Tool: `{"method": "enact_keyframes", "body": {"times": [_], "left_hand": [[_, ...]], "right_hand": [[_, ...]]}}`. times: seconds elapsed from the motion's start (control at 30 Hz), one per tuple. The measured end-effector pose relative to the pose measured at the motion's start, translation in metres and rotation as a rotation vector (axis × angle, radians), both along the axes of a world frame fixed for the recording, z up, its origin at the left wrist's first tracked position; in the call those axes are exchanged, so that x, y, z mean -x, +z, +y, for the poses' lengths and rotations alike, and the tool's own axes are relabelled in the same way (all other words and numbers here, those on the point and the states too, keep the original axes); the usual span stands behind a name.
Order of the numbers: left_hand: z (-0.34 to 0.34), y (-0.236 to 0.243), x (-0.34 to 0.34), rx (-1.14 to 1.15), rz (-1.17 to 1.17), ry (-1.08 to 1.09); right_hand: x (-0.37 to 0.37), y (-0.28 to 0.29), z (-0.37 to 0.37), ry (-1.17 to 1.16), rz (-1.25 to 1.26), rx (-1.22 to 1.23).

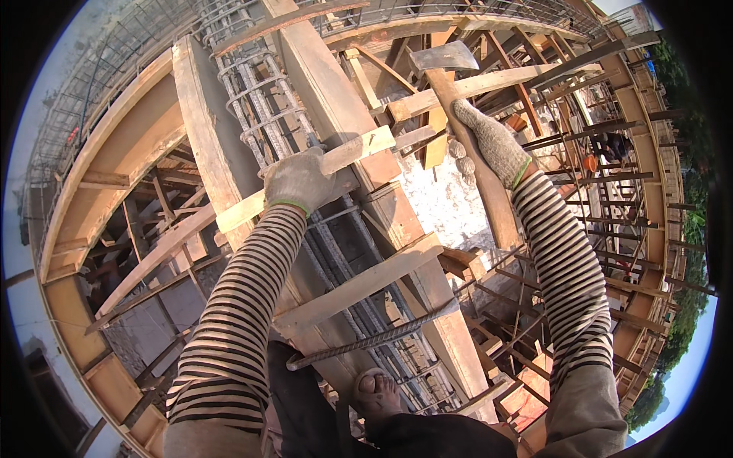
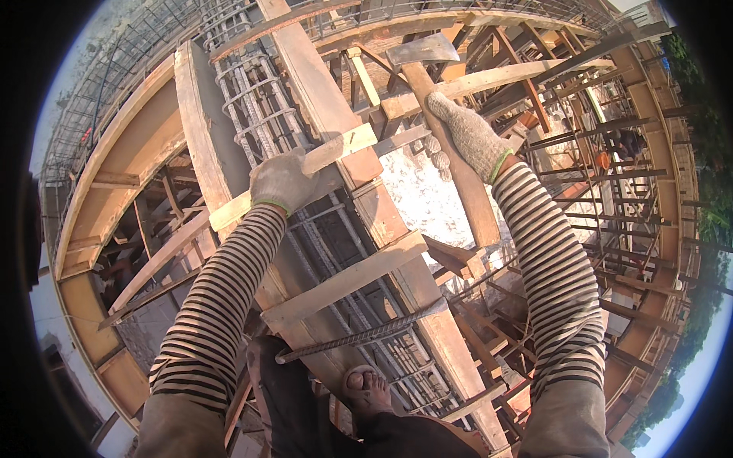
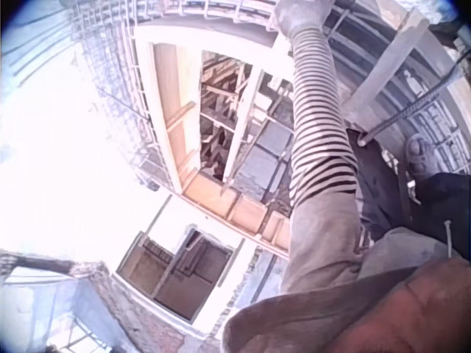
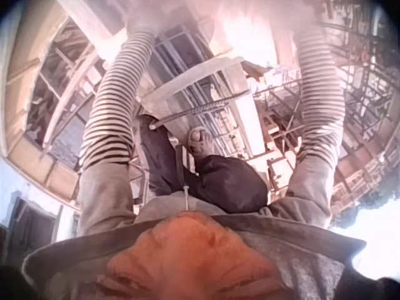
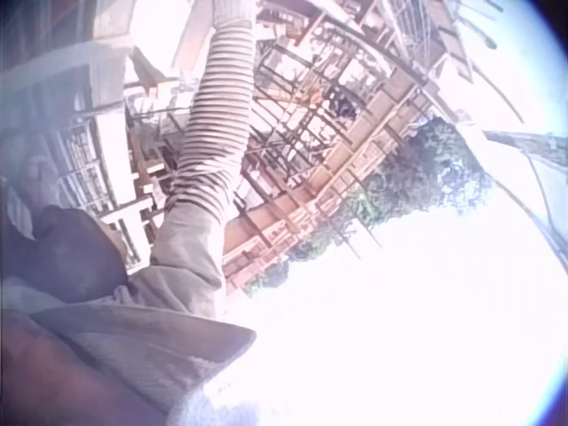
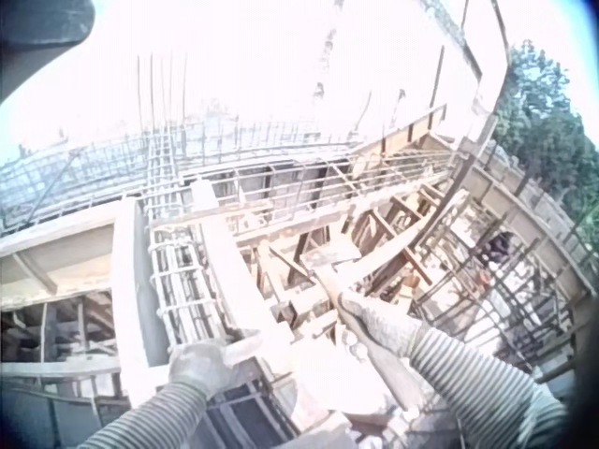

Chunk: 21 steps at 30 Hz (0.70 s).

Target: The person positions wooden boards against a rebar cage and uses an axe as a hammer to drive nails into them. They move along the structure, picking up boards from a bucket and using a crowbar to adjust the placement of the wooden formwork.

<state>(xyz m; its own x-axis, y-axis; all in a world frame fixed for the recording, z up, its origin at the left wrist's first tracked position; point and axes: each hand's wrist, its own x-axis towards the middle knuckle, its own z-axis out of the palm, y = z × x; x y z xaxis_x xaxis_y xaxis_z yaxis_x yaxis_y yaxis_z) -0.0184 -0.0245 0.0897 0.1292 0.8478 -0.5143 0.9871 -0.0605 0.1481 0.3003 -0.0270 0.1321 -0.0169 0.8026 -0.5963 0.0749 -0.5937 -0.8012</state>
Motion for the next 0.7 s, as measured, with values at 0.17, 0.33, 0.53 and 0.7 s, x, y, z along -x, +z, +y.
{"method": "enact_keyframes", "body": {"times": [0.17,0.33,0.53,0.7], "left_hand": [[0.002,0.001,0.005,-0.015,-0.035,0.05],[0.003,0.008,0.001,0.034,-0.002,0.013],[-0.005,0.015,0.003,0.005,-0.032,0.027],[0.001,0.002,0.013,0.033,0.007,0.048]], "right_hand": [[0.007,-0.009,-0.014,0.152,-0.177,0.181],[-0.007,0.007,0.007,0.06,0.134,0.162],[0.022,0.047,-0.005,0.481,-0.361,0.188],[0.043,0.059,-0.028,0.37,-0.612,-0.505]]}}
